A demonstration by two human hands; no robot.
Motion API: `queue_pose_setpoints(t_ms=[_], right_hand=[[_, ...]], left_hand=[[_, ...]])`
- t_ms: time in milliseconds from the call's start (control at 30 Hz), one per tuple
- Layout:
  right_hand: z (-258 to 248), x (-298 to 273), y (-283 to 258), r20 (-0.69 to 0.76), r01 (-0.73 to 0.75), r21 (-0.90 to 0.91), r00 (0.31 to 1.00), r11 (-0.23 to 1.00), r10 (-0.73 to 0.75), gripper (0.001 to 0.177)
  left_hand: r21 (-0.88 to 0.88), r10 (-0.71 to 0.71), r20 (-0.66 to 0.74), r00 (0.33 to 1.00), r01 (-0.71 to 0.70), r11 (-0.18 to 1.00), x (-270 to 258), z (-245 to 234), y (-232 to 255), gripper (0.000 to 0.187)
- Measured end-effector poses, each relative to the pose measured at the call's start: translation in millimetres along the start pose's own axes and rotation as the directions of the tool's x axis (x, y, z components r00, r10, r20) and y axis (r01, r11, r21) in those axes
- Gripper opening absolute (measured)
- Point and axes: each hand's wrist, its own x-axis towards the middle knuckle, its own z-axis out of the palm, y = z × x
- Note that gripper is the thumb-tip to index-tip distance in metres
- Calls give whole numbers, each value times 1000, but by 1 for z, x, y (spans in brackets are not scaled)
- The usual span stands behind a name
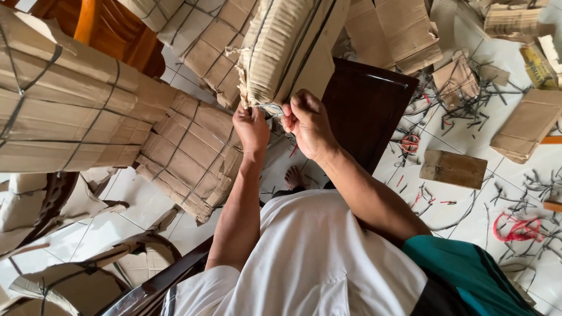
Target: Wrapping chair seats with cardboard and tying them with plastic twine for protection.
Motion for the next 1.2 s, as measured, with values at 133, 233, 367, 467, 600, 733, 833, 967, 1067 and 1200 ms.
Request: queue_pose_setpoints(t_ms=[133,233,367,467,600,733,833,967,1067,1200], right_hand=[[18,-9,-17,-23,-29,-91,999,995,27,15],[8,-6,-28,22,-39,-180,999,983,44,14],[5,-11,-40,49,12,-372,999,928,7,15],[-7,-9,-28,70,48,-461,997,886,-18,10],[-10,-15,-26,44,73,-428,997,901,-60,18],[-15,-17,-33,102,79,-449,994,890,-36,24],[-19,-22,-41,109,54,-469,994,882,-3,26],[-34,-25,-42,114,-5,-487,991,873,70,24],[-48,-29,-45,150,-50,-490,979,870,141,25],[-64,-35,-62,174,-99,-518,960,849,218,22]], left_hand=[[51,8,-27,1000,-6,999,-5,-1,8,26],[-106,-6,-1,1000,5,994,-5,15,52,24],[-264,-258,-21,966,244,933,-9,13,-11,31],[-470,-369,-62,927,299,830,-15,17,-12,33],[-538,-434,79,898,405,740,-21,8,-5,24],[-500,-436,111,893,430,752,-28,1,-6,14],[-434,-391,96,915,392,811,-38,-6,-17,14],[-290,-329,43,944,326,900,-49,-5,0,30],[-171,-173,2,985,171,970,-54,7,15,65],[93,-34,-12,999,35,995,-62,21,4,73]])
